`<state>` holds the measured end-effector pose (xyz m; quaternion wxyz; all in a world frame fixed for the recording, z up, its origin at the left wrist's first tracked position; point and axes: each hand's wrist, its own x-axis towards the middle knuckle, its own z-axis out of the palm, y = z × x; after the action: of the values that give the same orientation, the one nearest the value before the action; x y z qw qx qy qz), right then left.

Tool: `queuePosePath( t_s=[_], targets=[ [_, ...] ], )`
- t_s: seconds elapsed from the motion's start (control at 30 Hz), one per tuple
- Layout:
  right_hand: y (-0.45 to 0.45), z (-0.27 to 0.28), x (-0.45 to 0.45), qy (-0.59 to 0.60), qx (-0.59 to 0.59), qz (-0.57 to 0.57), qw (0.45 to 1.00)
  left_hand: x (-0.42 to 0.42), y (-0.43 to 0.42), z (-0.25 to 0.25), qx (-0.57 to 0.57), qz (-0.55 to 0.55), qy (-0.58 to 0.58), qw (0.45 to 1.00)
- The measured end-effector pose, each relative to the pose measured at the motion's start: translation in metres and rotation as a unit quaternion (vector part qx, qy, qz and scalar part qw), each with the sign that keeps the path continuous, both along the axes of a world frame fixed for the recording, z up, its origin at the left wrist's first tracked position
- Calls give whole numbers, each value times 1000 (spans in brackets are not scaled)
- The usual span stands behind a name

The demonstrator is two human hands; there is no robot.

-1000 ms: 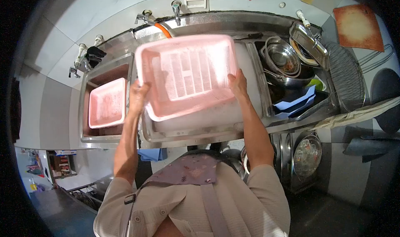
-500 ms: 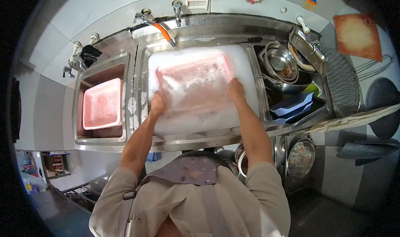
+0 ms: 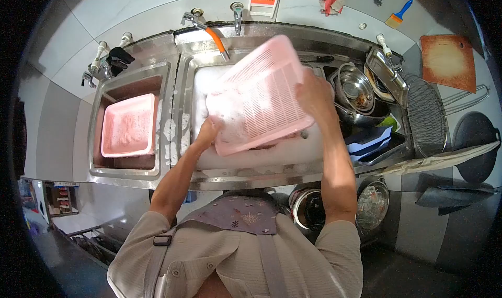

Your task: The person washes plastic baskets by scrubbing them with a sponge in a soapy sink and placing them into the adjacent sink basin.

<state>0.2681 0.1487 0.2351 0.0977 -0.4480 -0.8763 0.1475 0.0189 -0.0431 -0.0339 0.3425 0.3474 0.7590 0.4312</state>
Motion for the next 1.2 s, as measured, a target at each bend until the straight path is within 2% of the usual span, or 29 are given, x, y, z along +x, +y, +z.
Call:
queuePosePath(
  t_s=[0.03,0.1,0.13,0.17,0.2,0.23,0.3,0.33,0.37,0.4,0.43,0.5,0.53,0.57,0.6,0.73,0.77,0.8,0.87,0.93,1.0,1.03,1.07,1.13,1.2],
  targets=[
    [18,-20,8,10,22,5,1000,0,-1,0,0,2,-1,1000],
    [55,-89,27,8,9,10,1000,1,-3,-4,-51,84,131,986],
    [67,-123,34,-22,-2,1,1000,0,-2,-1,-50,86,130,986],
    [71,-151,38,-51,-14,-10,999,-2,-4,4,-75,78,176,978],
    [70,-171,36,-50,-16,-9,999,-4,-5,7,-99,68,222,968],
    [64,-187,34,-50,-55,-52,996,-6,-5,4,-103,68,222,967],
    [51,-238,43,-51,-100,-98,989,-10,-5,-13,-95,45,234,967],
    [47,-269,47,-48,-96,-88,990,-16,-3,-40,-45,22,297,954],
    [55,-280,48,-42,-81,-76,993,-36,9,-74,-36,22,300,953],
    [58,-279,48,-25,-140,-110,984,-56,10,-115,-100,-105,343,928],
    [61,-264,43,-23,-135,-110,984,-61,14,-119,-121,-133,374,910],
    [48,-198,34,-73,-110,-106,986,-72,24,-125,-156,-190,434,867],
    [40,-151,32,-52,-158,-62,984,-70,28,-89,-171,-312,495,793],
    [54,-155,34,-24,-95,-21,995,-67,29,-67,-183,-425,544,700],
    [53,-133,23,-10,-83,-28,996,-65,31,-63,-185,-436,576,666],
    [14,-23,-7,36,-64,-20,997,-47,31,-45,-123,-472,564,667],
    [16,-23,-5,34,-63,-20,997,-38,31,-47,-138,-277,361,879],
    [23,-23,-2,44,-67,-17,997,-32,29,-48,-136,-49,114,983],
    [39,-45,8,71,-58,25,995,-29,18,-48,-93,-40,106,989],
    [59,-105,22,27,-33,19,999,-25,9,-34,-54,-29,96,993],
    [68,-172,37,-55,-12,-19,998,-20,7,-6,-162,-102,197,962],
    [64,-195,42,-79,-9,-38,996,-21,8,-12,-165,-104,196,961],
    [52,-193,40,-94,-41,-98,990,-24,11,-26,-152,-88,216,960],
    [51,-239,46,-88,-57,-103,989,-24,2,-64,-149,-79,230,958],
    [59,-246,42,-66,-53,-107,991,-39,13,-65,-77,-241,383,888]
  ],
)
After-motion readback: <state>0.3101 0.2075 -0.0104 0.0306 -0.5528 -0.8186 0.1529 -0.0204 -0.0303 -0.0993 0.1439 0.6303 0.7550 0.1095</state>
